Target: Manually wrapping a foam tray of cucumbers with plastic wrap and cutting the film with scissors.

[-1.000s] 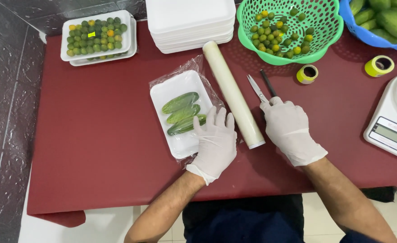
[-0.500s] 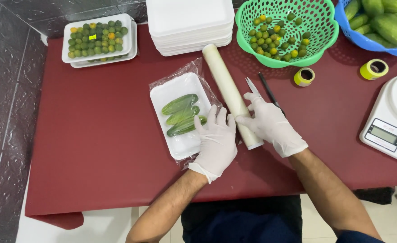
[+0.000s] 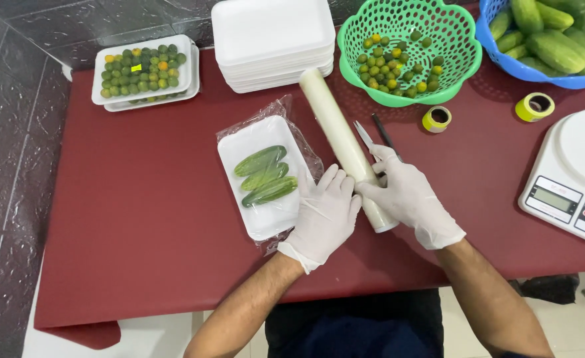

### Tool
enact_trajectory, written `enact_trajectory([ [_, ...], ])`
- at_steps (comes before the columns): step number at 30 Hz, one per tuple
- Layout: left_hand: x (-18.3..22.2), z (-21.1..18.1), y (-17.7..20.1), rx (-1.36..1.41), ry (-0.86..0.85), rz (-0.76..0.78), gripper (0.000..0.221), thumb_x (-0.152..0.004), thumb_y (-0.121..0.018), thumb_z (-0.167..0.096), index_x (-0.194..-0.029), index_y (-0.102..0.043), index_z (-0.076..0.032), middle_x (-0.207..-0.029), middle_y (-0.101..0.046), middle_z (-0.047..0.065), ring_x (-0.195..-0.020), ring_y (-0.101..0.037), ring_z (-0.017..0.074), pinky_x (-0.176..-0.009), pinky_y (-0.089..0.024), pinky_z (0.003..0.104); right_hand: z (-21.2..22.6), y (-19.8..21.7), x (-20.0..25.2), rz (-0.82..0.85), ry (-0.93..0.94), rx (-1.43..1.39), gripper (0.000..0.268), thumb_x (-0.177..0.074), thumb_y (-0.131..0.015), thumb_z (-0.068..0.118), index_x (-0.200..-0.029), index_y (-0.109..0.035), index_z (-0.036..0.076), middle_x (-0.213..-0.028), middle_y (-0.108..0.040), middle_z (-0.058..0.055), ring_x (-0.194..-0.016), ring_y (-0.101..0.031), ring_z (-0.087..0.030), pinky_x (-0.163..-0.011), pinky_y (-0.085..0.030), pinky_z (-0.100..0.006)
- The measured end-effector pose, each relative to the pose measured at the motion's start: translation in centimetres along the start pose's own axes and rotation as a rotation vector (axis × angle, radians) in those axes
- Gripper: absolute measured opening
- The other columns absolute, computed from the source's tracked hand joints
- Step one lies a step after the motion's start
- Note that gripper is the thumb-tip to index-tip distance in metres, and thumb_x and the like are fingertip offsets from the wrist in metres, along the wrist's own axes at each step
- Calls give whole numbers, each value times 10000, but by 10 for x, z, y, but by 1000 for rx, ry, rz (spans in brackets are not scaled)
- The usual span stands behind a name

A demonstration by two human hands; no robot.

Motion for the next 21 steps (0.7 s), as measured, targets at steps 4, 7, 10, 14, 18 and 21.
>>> enact_trajectory([
  [4, -13, -16, 5, 62, -52, -44, 125, -922, -603, -268, -957, -608, -148, -940, -595, 15, -1096, -626, 203, -1080, -376, 562, -7, 19, 25, -53, -42, -29, 763, -812, -735, 331, -1495, -427, 187, -1328, -679, -104, -1178, -680, -271, -1007, -551, -463],
  [7, -22, -31, 1, 119, -91, -62, 135, -938, -605, -247, -1001, -622, -129, -1033, -641, 62, -1142, -640, 246, -1035, -426, 507, -23, 32, 39, -163, -77, -142, 708, -819, -756, 333, -1459, -484, 198, -1309, -686, -105, -1124, -696, -299, -937, -581, -474],
  [10, -35, -51, 1, 179, -137, -77, 161, -920, -603, -241, -1036, -602, -129, -1083, -633, 59, -1157, -641, 246, -989, -456, 464, -39, 46, 53, -296, -66, -257, 683, -837, -774, 288, -1444, -504, 134, -1296, -677, -171, -1078, -695, -364, -878, -586, -513],
  [14, -50, -81, 5, 274, -239, -94, 189, -891, -586, -197, -1029, -581, -69, -1111, -609, 111, -1049, -623, 294, -858, -458, 427, -59, 65, 67, -433, -114, -362, 616, -858, -748, 240, -1408, -503, 113, -1236, -686, -142, -1023, -676, -294, -883, -550, -434],
  [18, -63, -103, -8, 373, -268, -47, 170, -861, -578, -186, -966, -547, -56, -1057, -593, 105, -948, -596, 282, -788, -426, 396, -74, 77, 75, -489, -184, -436, 584, -877, -694, 211, -1402, -473, 83, -1259, -659, -126, -1092, -642, -223, -921, -515, -373],
  [21, -66, -115, -24, 390, -285, -40, 196, -849, -598, -190, -977, -562, -46, -995, -570, 94, -894, -587, 286, -723, -425, 399, -89, 78, 78, -512, -223, -465, 530, -891, -685, 205, -1372, -492, 95, -1237, -662, -116, -1056, -633, -205, -881, -517, -372],
])
Point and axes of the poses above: each hand's wrist, its own x-axis away from the middle knuckle, its own y-axis out of the back of the hand, z = x × y, the point moved 7 cm from there along -x, towards the middle knuckle
